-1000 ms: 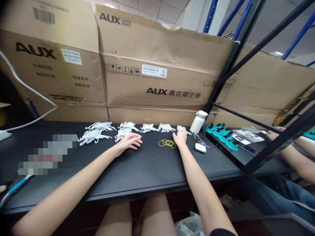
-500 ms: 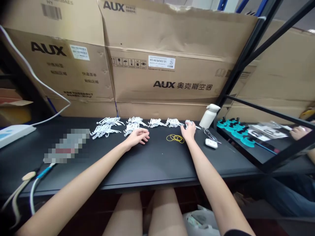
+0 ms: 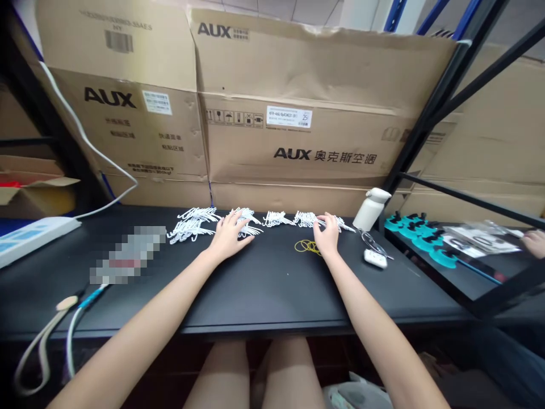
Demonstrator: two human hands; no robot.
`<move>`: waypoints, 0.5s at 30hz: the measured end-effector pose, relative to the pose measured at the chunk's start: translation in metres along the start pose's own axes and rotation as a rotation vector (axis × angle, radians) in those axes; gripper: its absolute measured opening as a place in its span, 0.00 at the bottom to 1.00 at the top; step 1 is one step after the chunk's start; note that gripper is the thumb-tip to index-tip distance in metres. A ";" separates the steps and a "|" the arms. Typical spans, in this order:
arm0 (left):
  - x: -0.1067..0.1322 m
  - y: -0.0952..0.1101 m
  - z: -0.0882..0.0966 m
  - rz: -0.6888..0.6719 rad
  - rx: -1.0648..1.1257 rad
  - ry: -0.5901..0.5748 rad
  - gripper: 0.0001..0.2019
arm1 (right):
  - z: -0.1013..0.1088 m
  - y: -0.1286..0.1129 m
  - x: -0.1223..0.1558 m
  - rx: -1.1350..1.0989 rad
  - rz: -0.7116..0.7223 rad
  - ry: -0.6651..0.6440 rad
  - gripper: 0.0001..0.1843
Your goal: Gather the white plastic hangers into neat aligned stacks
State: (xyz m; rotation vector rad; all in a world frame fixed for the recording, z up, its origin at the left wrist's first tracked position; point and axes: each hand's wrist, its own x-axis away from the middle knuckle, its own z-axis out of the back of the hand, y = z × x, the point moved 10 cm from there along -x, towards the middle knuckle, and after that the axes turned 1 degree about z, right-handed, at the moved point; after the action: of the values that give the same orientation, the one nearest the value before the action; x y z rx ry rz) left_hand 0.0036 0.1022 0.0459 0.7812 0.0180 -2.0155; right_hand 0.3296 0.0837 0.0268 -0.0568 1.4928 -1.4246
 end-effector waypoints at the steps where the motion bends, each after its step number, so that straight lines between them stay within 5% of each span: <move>1: 0.001 -0.003 -0.007 0.000 -0.019 -0.049 0.22 | -0.007 -0.014 0.003 0.011 0.084 -0.033 0.06; 4: 0.003 -0.009 -0.020 0.008 -0.034 -0.165 0.21 | -0.041 -0.051 0.019 0.007 0.245 -0.193 0.06; 8: 0.002 -0.009 -0.019 -0.015 0.032 -0.169 0.21 | -0.108 -0.082 0.052 -0.032 0.271 -0.567 0.07; 15: -0.001 -0.009 -0.020 -0.051 0.243 -0.175 0.17 | -0.171 -0.095 0.078 0.064 0.302 -0.764 0.05</move>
State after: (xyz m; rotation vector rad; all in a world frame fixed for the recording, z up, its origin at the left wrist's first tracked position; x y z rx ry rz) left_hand 0.0072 0.1142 0.0274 0.7571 -0.3162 -2.1539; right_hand 0.1243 0.1272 0.0120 -0.2901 0.7828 -1.0303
